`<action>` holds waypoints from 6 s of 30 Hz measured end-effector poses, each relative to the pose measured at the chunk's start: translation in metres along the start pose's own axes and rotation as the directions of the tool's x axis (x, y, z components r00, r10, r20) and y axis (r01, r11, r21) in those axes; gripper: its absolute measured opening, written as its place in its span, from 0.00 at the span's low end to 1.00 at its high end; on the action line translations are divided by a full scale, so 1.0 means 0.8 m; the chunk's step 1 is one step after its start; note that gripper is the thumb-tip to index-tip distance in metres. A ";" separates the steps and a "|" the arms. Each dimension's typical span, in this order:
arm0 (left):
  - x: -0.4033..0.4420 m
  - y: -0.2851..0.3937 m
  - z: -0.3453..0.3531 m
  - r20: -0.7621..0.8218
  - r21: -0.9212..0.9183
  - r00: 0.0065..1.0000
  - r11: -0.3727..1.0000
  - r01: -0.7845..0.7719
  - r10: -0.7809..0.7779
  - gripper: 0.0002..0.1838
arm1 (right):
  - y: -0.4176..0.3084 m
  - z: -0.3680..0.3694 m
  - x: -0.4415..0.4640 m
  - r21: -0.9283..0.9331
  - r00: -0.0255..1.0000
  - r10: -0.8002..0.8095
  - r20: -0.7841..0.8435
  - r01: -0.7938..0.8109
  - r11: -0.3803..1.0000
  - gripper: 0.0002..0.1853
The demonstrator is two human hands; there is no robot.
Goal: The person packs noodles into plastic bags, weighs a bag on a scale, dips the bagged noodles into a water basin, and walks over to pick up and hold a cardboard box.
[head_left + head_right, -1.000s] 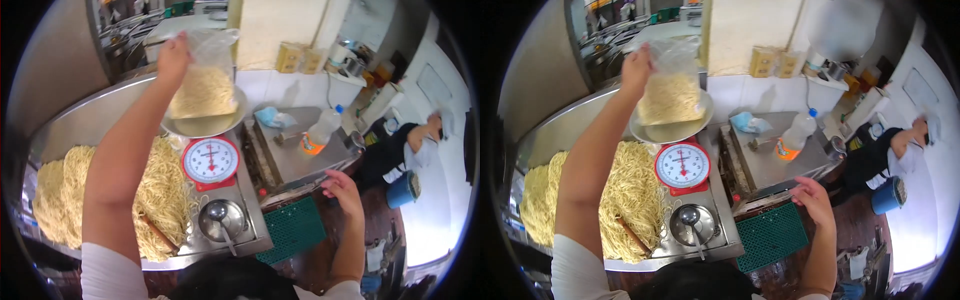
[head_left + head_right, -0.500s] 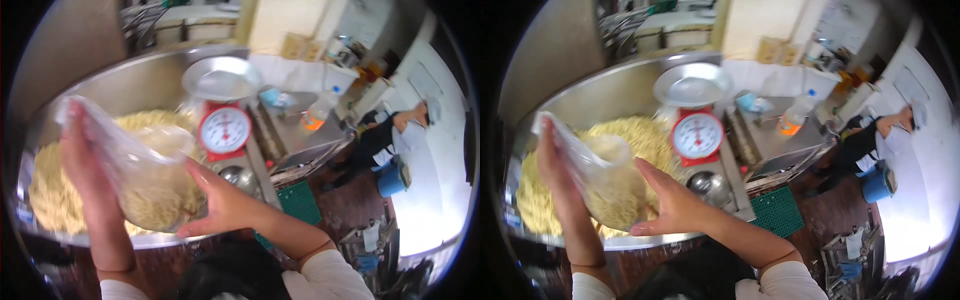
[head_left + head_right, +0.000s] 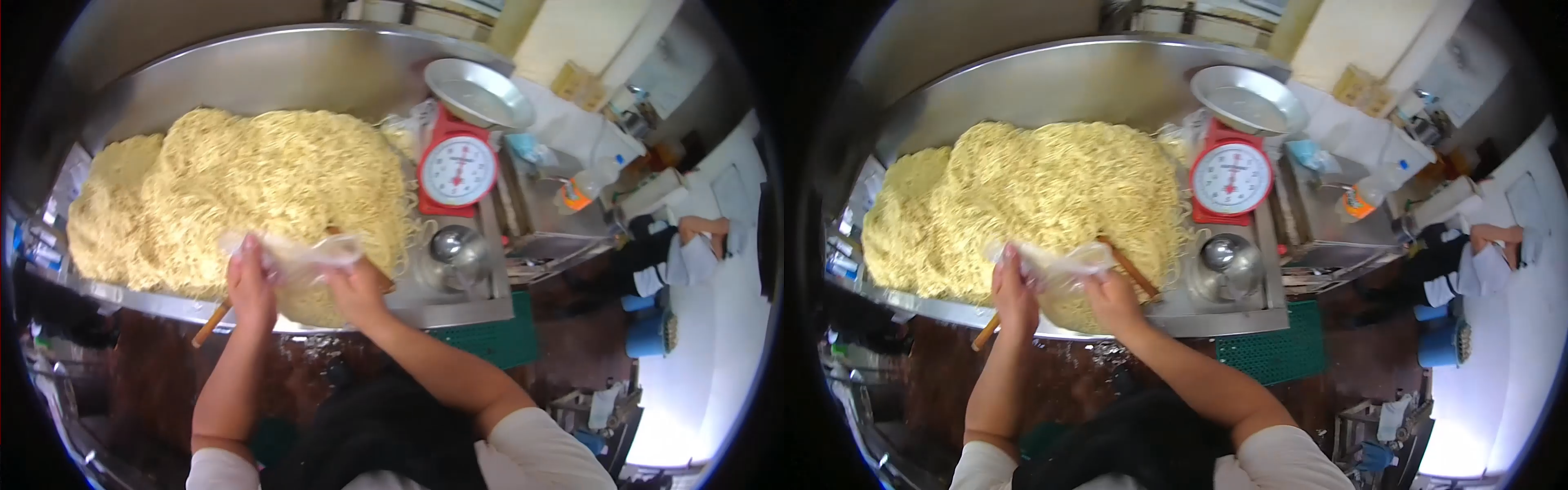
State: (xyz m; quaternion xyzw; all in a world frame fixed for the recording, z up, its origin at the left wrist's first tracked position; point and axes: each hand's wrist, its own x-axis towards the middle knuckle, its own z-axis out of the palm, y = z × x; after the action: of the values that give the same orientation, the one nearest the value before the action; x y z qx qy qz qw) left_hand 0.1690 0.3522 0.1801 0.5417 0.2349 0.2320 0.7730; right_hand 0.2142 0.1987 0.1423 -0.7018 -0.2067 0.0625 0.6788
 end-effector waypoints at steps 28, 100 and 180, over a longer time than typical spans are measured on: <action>0.026 0.000 -0.025 0.520 0.637 0.854 0.668 -0.383 -0.006 0.20 | -0.010 0.027 0.057 0.229 0.905 0.036 0.424 -0.146 0.962 0.12; 0.026 -0.051 -0.045 0.498 0.745 0.671 0.125 -0.656 0.550 0.24 | 0.044 0.095 0.064 0.298 0.929 0.358 0.098 -0.371 0.880 0.10; -0.919 0.063 -0.334 -0.726 0.506 -0.579 0.858 -0.083 0.372 0.14 | 0.009 0.114 -0.344 -0.288 -0.135 0.311 0.941 0.164 0.944 0.09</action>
State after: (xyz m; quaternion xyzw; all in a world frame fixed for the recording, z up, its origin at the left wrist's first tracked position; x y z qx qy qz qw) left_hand -0.5754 0.1115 0.2293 0.1714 0.6475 0.7412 0.0441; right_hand -0.0673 0.1805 0.0761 -0.5201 -0.6114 0.5734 0.1636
